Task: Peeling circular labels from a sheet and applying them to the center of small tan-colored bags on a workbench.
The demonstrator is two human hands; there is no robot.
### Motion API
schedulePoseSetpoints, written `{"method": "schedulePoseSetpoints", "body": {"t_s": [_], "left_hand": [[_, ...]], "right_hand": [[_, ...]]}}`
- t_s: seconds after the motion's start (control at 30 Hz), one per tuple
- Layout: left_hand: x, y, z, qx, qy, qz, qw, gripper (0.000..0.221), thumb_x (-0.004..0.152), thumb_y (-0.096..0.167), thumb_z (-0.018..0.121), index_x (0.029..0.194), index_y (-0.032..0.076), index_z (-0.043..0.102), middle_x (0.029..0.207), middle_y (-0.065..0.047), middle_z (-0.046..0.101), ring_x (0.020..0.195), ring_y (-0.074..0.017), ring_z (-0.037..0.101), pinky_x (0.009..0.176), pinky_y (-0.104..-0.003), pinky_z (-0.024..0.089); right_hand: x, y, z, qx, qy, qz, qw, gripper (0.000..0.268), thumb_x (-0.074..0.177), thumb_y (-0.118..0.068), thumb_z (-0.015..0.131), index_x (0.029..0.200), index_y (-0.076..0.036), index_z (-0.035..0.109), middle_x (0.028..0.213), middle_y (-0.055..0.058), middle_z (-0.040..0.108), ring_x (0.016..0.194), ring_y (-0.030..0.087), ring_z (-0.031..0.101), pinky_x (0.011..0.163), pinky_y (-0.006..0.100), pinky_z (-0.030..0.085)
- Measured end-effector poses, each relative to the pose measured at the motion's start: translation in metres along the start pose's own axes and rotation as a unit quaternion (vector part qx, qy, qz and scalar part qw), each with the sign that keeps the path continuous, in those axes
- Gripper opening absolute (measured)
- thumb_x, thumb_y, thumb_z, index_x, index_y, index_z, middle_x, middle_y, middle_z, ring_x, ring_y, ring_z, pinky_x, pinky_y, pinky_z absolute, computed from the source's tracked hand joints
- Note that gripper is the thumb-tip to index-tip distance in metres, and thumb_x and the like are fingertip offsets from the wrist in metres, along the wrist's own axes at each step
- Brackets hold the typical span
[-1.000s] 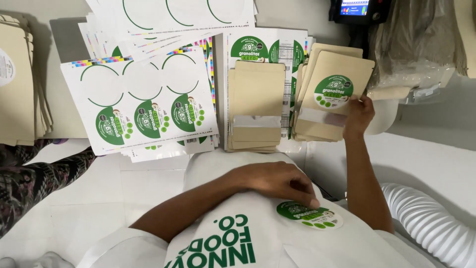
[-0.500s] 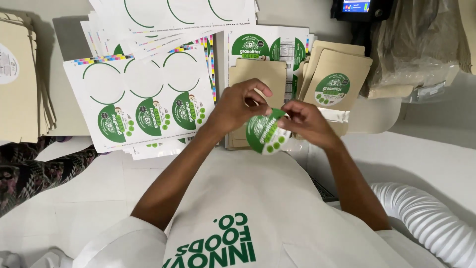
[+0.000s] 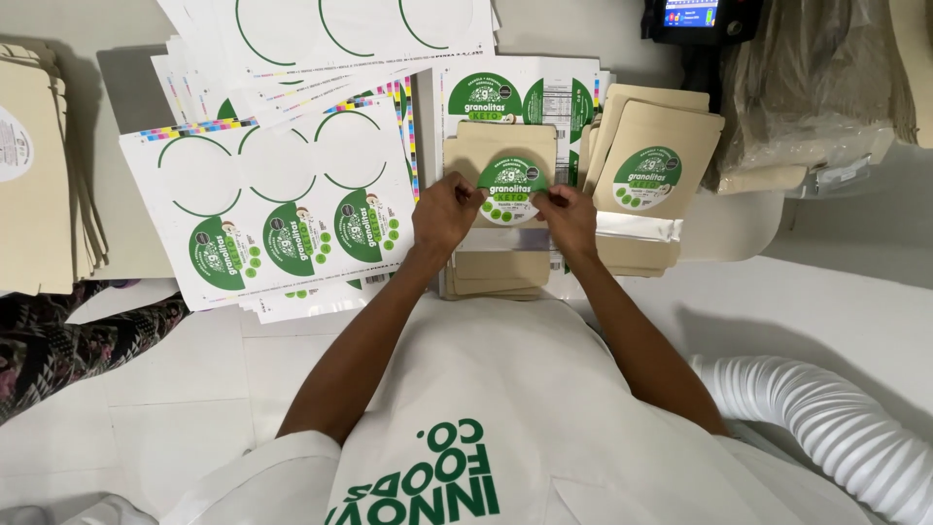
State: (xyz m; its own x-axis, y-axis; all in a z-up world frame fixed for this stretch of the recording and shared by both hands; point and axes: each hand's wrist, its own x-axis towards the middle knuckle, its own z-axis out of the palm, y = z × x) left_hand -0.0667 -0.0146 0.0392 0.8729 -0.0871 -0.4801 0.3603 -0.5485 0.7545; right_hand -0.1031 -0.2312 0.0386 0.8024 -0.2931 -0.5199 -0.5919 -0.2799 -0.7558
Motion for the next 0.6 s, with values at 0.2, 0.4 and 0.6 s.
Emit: {"method": "schedulePoseSetpoints", "body": {"t_s": [0.2,0.4,0.6], "left_hand": [[0.025,-0.018,0.017,0.097,-0.004,-0.012,0.995,0.016,0.092,0.030,0.068,0.096,0.014,0.069,0.088,-0.006,0.075,0.087,-0.0314,0.076,0.076,-0.047,0.061],[0.030,-0.005,0.017,0.361,-0.010,0.015,0.932,0.022,0.093,0.042,0.066,0.099,0.022,0.071,0.094,-0.002,0.075,0.092,-0.0225,0.075,0.076,-0.042,0.063],[0.079,0.018,-0.019,0.393,0.010,0.126,0.911,0.045,0.096,0.022,0.072,0.138,0.019,0.056,0.131,-0.008,0.057,0.129,-0.0283,0.052,0.100,-0.052,0.049]], "right_hand": [[0.037,0.039,0.021,-0.108,0.060,-0.055,0.991,0.016,0.085,-0.031,0.075,0.087,-0.015,0.075,0.076,0.008,0.071,0.076,0.021,0.069,0.067,0.036,0.055],[0.023,0.016,0.022,-0.273,0.108,-0.146,0.945,0.023,0.089,-0.023,0.076,0.091,-0.005,0.062,0.087,0.024,0.072,0.091,0.047,0.071,0.075,0.061,0.058],[0.000,-0.021,0.048,-0.417,-0.027,-0.376,0.827,0.052,0.099,-0.017,0.066,0.148,-0.006,0.049,0.152,0.022,0.047,0.144,0.042,0.041,0.115,0.060,0.038]]}}
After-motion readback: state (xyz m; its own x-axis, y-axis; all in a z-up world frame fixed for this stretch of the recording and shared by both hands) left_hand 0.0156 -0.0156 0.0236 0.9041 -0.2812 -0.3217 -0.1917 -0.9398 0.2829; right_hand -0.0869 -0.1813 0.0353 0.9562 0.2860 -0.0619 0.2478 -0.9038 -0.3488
